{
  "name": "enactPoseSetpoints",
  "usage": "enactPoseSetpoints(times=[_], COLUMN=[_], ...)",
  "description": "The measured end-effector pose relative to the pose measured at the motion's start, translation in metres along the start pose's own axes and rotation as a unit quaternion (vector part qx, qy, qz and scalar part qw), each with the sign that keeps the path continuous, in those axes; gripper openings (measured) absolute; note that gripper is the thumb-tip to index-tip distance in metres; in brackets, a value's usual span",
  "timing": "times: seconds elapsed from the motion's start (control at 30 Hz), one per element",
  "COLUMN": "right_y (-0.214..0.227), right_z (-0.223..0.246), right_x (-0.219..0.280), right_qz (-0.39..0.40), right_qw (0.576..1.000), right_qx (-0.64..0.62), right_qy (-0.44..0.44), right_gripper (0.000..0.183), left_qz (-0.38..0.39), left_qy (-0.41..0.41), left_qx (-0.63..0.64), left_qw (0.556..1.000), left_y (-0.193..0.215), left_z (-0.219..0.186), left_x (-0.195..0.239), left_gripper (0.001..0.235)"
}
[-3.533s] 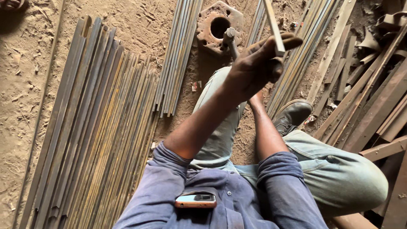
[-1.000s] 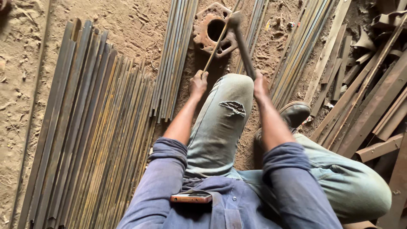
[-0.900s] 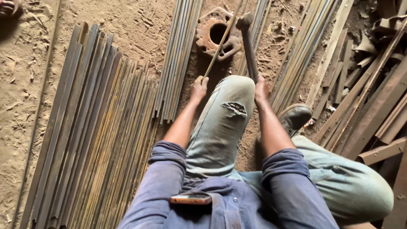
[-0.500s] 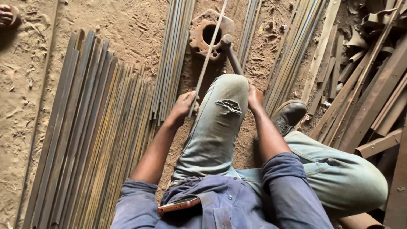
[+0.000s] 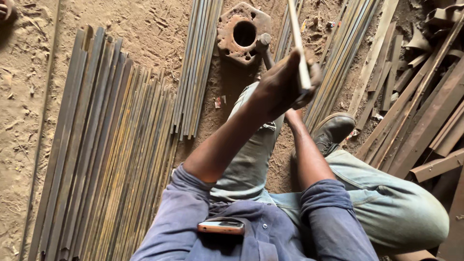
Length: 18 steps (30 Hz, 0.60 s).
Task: The person sits on the ground and repeatedly strikes long metal rods with a hammer. They hold each rod against a circular metal anvil and hit it multiple times before moving it to a pile.
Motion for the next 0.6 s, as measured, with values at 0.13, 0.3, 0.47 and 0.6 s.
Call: enactPoseSetpoints(times=[0.13,0.3,0.47,0.6], right_y=[-0.008,-0.016,-0.02,-0.016], right_z=[-0.022,-0.029,-0.02,-0.005], right_x=[-0.008,-0.01,0.0,0.006], right_qz=[0.028,0.02,0.023,0.034], right_qw=[0.999,0.992,0.977,0.971], right_qx=[-0.03,-0.125,-0.21,-0.235], right_qy=[-0.023,0.009,-0.016,-0.034], right_gripper=[0.05,0.052,0.054,0.054], left_qz=[0.06,0.127,0.144,0.18], left_qy=[-0.013,-0.009,0.005,-0.01], left_qx=[0.024,0.084,0.125,0.143], left_qw=[0.998,0.988,0.982,0.973], left_y=[0.004,0.006,0.004,-0.002], left_z=[0.002,0.003,0.001,-0.004], left_x=[-0.026,-0.038,-0.045,-0.053], left_gripper=[0.035,0.034,0.029,0.029])
Point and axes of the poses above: each hand's wrist, its own x-axis away from the middle knuckle, its own y-axis out of the back of the hand, z = x × y, the point moved 4 cm from there along -x, towards the middle knuckle, and after that the axes turned 10 degrees about z, right-handed, at the moved point
